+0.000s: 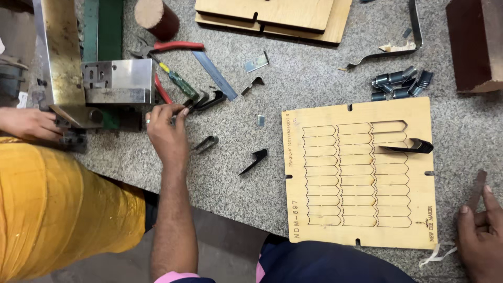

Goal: The person repeatedly picks up small metal parts from a workbench, places them on a wooden template, and uses a metal file to smooth their edges. The person then places the finished parts into a metal bin.

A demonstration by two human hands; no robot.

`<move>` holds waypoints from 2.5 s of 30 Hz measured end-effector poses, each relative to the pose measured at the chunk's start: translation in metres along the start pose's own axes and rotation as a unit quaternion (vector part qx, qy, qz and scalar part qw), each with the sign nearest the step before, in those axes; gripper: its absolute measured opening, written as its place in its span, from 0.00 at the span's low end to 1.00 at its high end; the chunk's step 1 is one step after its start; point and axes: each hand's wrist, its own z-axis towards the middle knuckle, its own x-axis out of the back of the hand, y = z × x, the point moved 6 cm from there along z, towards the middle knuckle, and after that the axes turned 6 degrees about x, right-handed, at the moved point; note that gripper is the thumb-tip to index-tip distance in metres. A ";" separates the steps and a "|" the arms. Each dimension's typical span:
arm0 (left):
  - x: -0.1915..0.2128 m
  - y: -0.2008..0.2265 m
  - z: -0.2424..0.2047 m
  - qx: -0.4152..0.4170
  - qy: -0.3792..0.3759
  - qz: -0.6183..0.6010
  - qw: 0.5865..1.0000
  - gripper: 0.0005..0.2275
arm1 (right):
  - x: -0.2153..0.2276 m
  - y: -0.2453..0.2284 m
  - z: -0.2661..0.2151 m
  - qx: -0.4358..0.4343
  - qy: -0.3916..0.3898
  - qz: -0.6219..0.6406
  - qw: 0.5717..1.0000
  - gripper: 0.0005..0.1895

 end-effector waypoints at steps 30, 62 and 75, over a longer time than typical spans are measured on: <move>-0.035 -0.042 0.006 -0.027 0.028 0.075 0.996 0.04 | 0.001 -0.007 0.002 0.014 0.015 -0.007 1.000 0.32; -0.015 -0.002 0.004 -0.045 0.022 0.009 0.999 0.04 | 0.013 -0.040 0.004 -0.024 0.007 0.035 0.999 0.31; 0.007 0.027 0.003 0.037 0.039 -0.123 0.991 0.05 | 0.015 -0.040 0.005 0.016 0.019 -0.014 1.000 0.29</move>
